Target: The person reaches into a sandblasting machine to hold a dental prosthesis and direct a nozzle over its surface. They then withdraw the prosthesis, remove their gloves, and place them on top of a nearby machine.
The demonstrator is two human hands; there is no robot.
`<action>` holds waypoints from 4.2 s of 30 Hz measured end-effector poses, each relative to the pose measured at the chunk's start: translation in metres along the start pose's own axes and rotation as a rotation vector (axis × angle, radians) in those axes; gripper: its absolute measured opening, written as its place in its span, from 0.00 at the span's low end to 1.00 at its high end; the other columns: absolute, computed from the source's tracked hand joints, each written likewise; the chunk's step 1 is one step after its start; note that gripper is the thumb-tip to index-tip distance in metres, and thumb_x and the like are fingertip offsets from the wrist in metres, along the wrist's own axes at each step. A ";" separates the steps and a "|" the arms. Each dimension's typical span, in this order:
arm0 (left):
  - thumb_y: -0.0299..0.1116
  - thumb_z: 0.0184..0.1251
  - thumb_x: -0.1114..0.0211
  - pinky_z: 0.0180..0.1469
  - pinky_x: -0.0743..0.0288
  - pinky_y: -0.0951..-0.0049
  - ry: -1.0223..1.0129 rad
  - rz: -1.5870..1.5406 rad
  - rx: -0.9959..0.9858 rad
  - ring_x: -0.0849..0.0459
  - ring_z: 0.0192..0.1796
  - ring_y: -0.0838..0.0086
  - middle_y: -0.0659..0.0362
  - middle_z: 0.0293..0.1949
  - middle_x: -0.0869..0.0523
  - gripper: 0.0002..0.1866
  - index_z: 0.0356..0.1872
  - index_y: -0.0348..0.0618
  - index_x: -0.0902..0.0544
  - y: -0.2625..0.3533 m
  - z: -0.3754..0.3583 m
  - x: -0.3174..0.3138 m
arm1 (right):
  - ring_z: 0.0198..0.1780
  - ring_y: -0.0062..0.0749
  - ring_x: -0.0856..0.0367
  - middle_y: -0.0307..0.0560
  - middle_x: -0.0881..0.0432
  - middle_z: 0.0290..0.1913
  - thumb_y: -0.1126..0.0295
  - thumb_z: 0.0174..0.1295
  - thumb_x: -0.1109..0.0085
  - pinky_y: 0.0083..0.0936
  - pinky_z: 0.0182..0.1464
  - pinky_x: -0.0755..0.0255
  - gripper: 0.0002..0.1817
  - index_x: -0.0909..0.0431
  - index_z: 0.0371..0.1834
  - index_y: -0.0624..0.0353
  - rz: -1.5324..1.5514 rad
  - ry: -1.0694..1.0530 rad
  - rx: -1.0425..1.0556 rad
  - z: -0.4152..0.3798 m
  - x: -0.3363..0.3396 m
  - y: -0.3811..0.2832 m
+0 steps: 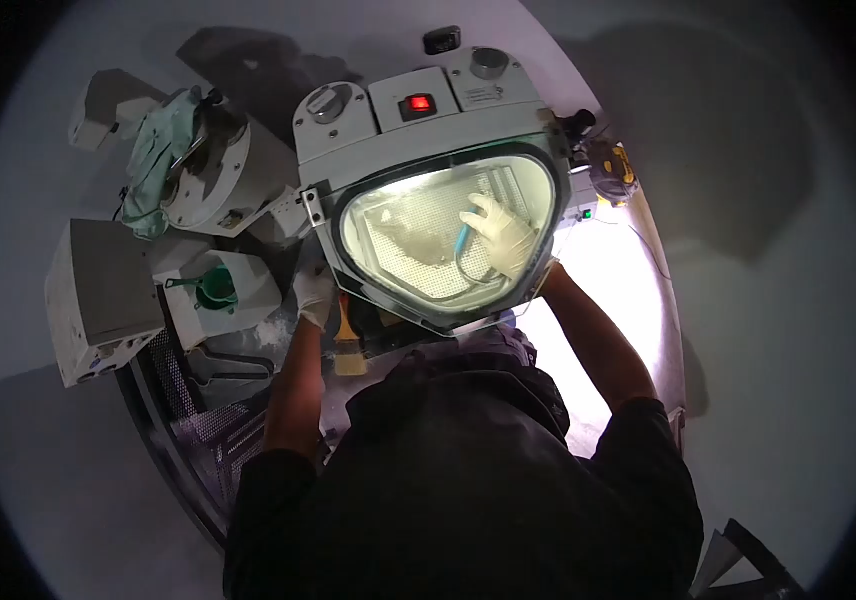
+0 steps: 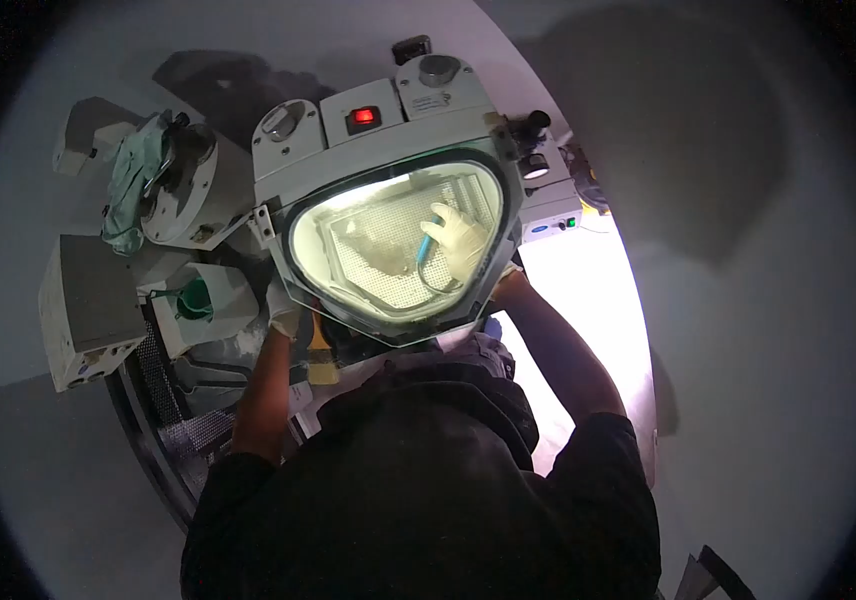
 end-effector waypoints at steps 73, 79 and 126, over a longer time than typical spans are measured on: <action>0.27 0.66 0.26 0.33 0.28 0.80 -0.235 -0.517 0.261 0.19 0.30 0.82 0.64 0.29 0.12 0.04 0.32 0.40 0.11 0.078 -0.087 0.009 | 0.51 0.53 0.07 0.62 0.08 0.48 0.71 0.62 0.32 0.42 0.51 0.14 0.13 0.08 0.48 0.62 -0.622 -0.010 -0.414 0.059 0.241 0.004; 0.23 0.64 0.25 0.37 0.25 0.78 -0.309 -0.545 0.206 0.19 0.32 0.81 0.66 0.31 0.12 0.01 0.35 0.39 0.08 0.094 -0.096 -0.005 | 0.48 0.55 0.07 0.60 0.08 0.45 0.69 0.60 0.30 0.43 0.49 0.13 0.12 0.07 0.45 0.62 -0.646 0.040 -0.416 0.063 0.234 0.022; 0.35 0.65 0.21 0.60 0.19 0.62 -0.437 -0.211 -0.428 0.11 0.54 0.64 0.49 0.51 0.09 0.22 0.56 0.34 0.14 0.224 -0.100 -0.117 | 0.43 0.60 0.11 0.61 0.12 0.37 0.68 0.67 0.35 0.45 0.45 0.18 0.08 0.14 0.40 0.62 -0.162 0.798 -0.247 -0.040 0.235 0.001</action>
Point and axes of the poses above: each hand's wrist, its own z-axis towards the middle knuckle, its own x-axis out of the back of the hand, y = z × x, the point moved 10 cm from there along z, towards the middle knuckle
